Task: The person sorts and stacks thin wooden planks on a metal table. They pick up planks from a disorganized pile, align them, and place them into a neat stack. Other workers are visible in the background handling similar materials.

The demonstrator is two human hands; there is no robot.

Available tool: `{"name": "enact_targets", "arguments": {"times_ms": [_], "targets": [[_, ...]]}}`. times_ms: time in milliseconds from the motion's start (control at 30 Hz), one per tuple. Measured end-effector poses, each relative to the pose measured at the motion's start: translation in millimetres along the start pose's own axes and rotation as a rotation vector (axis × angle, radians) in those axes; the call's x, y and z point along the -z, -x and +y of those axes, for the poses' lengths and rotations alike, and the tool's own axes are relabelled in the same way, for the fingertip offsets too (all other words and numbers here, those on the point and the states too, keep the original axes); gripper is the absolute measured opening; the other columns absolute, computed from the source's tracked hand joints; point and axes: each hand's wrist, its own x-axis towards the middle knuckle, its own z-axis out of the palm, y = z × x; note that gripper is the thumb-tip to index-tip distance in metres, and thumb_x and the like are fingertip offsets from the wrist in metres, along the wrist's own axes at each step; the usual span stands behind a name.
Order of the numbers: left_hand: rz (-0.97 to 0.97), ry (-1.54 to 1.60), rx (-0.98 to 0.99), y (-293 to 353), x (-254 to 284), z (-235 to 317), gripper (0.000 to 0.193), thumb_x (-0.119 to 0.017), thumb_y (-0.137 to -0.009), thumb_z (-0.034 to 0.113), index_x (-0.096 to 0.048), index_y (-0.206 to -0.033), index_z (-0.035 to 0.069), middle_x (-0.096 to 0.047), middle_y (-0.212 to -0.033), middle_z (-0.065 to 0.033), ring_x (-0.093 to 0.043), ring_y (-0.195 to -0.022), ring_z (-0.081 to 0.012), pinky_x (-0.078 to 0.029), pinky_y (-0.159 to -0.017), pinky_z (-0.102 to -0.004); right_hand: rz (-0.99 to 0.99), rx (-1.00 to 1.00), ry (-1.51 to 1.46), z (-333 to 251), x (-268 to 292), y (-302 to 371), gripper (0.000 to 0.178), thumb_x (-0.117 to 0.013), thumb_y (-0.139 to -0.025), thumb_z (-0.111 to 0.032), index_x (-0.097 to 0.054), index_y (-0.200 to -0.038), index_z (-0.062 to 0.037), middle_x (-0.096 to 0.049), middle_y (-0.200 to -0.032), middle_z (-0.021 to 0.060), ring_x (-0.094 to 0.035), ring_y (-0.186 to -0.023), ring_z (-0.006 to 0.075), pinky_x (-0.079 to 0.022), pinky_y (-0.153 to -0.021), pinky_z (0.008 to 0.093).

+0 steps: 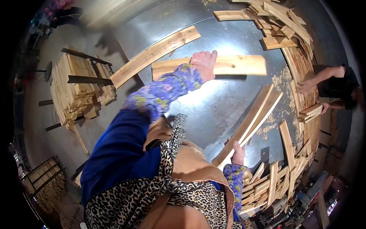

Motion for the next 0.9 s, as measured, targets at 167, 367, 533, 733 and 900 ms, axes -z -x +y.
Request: {"name": "enact_targets", "arguments": {"times_ms": [167, 367, 533, 733, 900], "targets": [[-0.123, 0.100, 0.151, -31.8, -46.2, -21.6, 0.085, -0.072, -0.089, 0.017, -0.036, -0.166, 0.008, -0.067, -0.138, -0.0211, -0.069, -0.125, -0.0341, -0.058, -0.099, -0.0486, 0.207, 0.180, 0.083, 38.8, -11.6, -27.4, 0.082, -0.088, -0.091, -0.024, -0.042, -0.156, -0.0070, -0.064, -0.113, 0.0088, -0.069, -0.092, 0.0226, -0.061, -0.081, 0.0405], [-0.210, 0.245, 0.186, 46.2, -16.0, -63.7, 0.099, -0.082, -0.083, 0.038, -0.038, -0.167, 0.009, -0.068, -0.136, -0.0251, -0.068, -0.126, -0.0420, -0.056, -0.107, -0.0502, 0.154, -0.023, -0.256, 63.8, -19.6, -46.1, 0.074, -0.084, -0.086, -0.022, -0.051, -0.148, 0.0018, -0.073, -0.118, 0.0210, -0.074, -0.104, 0.0355, -0.063, -0.093, 0.0501], [0.202, 0.100, 0.410, 139.4, -24.9, -203.3, 0.092, -0.080, -0.090, 0.051, -0.048, -0.164, 0.008, -0.054, -0.156, -0.0267, -0.052, -0.146, -0.0457, -0.039, -0.126, -0.0565, 0.298, -0.074, -0.343, 69.6, -25.7, -54.9, 0.043, -0.078, -0.080, -0.015, -0.070, -0.117, 0.0048, -0.075, -0.111, 0.0159, -0.072, -0.102, 0.0318, -0.058, -0.102, 0.0461], [-0.157, 0.106, 0.508, 201.2, -18.0, -281.2, 0.091, -0.085, -0.085, 0.032, -0.046, -0.162, 0.004, -0.055, -0.153, -0.0216, -0.058, -0.141, -0.0408, -0.050, -0.116, -0.0497, 0.481, 0.025, 0.229, 54.8, -54.0, -63.5, 0.038, -0.074, -0.084, -0.022, -0.067, -0.114, 0.0004, -0.062, -0.083, 0.0032, -0.053, -0.063, 0.0159, -0.045, -0.054, 0.0353], [-0.360, 1.667, 0.407, 189.3, 18.0, -287.6, 0.079, -0.080, -0.084, 0.018, -0.051, -0.155, 0.000, -0.067, -0.133, -0.0231, -0.071, -0.118, -0.0367, -0.061, -0.095, -0.0498, 0.667, 0.010, 0.711, 29.1, -100.1, -75.5, 0.071, -0.077, -0.088, -0.022, -0.051, -0.147, 0.0080, -0.073, -0.110, 0.0155, -0.071, -0.095, 0.0273, -0.058, -0.091, 0.0426]]}}
